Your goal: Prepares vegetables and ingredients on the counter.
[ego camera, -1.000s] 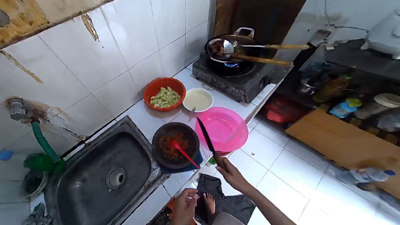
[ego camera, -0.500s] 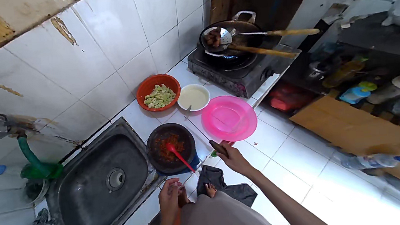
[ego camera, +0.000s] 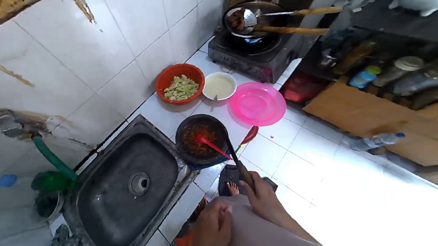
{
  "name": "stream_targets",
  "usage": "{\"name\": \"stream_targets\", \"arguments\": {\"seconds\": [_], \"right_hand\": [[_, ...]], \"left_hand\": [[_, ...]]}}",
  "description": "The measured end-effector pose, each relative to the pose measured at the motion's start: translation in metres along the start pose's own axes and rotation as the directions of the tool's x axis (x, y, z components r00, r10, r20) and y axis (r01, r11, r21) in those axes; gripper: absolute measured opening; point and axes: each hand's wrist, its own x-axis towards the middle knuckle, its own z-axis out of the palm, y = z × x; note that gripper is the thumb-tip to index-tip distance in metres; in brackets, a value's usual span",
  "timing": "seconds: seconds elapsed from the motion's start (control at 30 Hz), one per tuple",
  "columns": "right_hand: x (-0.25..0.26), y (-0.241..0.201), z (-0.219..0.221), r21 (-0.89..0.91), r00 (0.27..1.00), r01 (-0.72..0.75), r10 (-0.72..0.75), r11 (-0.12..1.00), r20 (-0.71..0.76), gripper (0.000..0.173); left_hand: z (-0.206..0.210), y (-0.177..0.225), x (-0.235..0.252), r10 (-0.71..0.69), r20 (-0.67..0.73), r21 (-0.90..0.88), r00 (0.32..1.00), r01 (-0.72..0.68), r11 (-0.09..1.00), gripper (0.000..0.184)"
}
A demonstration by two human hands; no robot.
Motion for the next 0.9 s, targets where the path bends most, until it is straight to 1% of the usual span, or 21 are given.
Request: {"name": "stream_targets", "arguments": {"seconds": [0.07,0.13,0.2,0.27,0.3,0.37,0.43,0.5,0.6,0.73,0.9], "right_hand": [[-0.01,0.0,0.013,0.018,0.998,0.001,0.0,1.0,-0.061,0.037],[-0.017,0.004,0.022,0.036,0.992,-0.027,0.031,0.999,-0.118,0.037],[-0.02,0.01,0.021,0.04,0.983,-0.071,0.076,0.997,-0.165,0.039],[-0.015,0.016,0.015,-0.002,0.975,-0.115,0.112,0.993,-0.192,0.039],[-0.009,0.021,0.011,-0.053,0.974,-0.128,0.115,0.99,-0.193,0.04],[0.013,0.035,0.005,-0.198,0.979,-0.127,0.091,0.972,-0.184,0.041],[0.044,0.055,0.003,-0.275,0.979,-0.12,0.068,0.954,-0.19,0.041],[0.073,0.069,-0.002,-0.299,0.978,-0.129,0.07,0.946,-0.198,0.041],[0.106,0.071,-0.005,-0.299,0.979,-0.145,0.093,0.943,-0.179,0.043],[0.139,0.062,-0.004,-0.338,0.985,-0.13,0.083,0.932,-0.148,0.043],[0.179,0.058,0.01,-0.322,0.989,-0.135,0.105,0.937,-0.108,0.045]], "left_hand": [[-0.002,-0.013,-0.01,0.022,-0.039,-0.012,0.999,-0.022,1.0,0.032],[-0.003,-0.023,-0.018,0.001,-0.081,-0.004,0.997,-0.001,1.0,0.03],[-0.002,-0.028,-0.024,-0.02,-0.089,0.019,0.996,0.022,1.0,0.03],[0.0,-0.034,-0.03,-0.018,-0.075,0.024,0.997,0.02,1.0,0.03],[0.001,-0.038,-0.033,-0.01,-0.081,0.021,0.997,0.012,1.0,0.03],[0.002,-0.046,-0.038,0.004,-0.127,0.011,0.992,-0.002,1.0,0.028],[-0.001,-0.053,-0.042,0.008,-0.198,0.004,0.98,-0.007,1.0,0.027],[-0.005,-0.057,-0.046,0.001,-0.268,-0.017,0.964,-0.005,1.0,0.026],[-0.014,-0.062,-0.049,-0.027,-0.355,-0.034,0.934,0.016,0.999,0.025],[-0.022,-0.065,-0.044,-0.056,-0.384,0.004,0.922,0.062,0.998,0.025],[-0.023,-0.063,-0.039,-0.041,-0.413,0.002,0.91,0.046,0.999,0.024]]}}
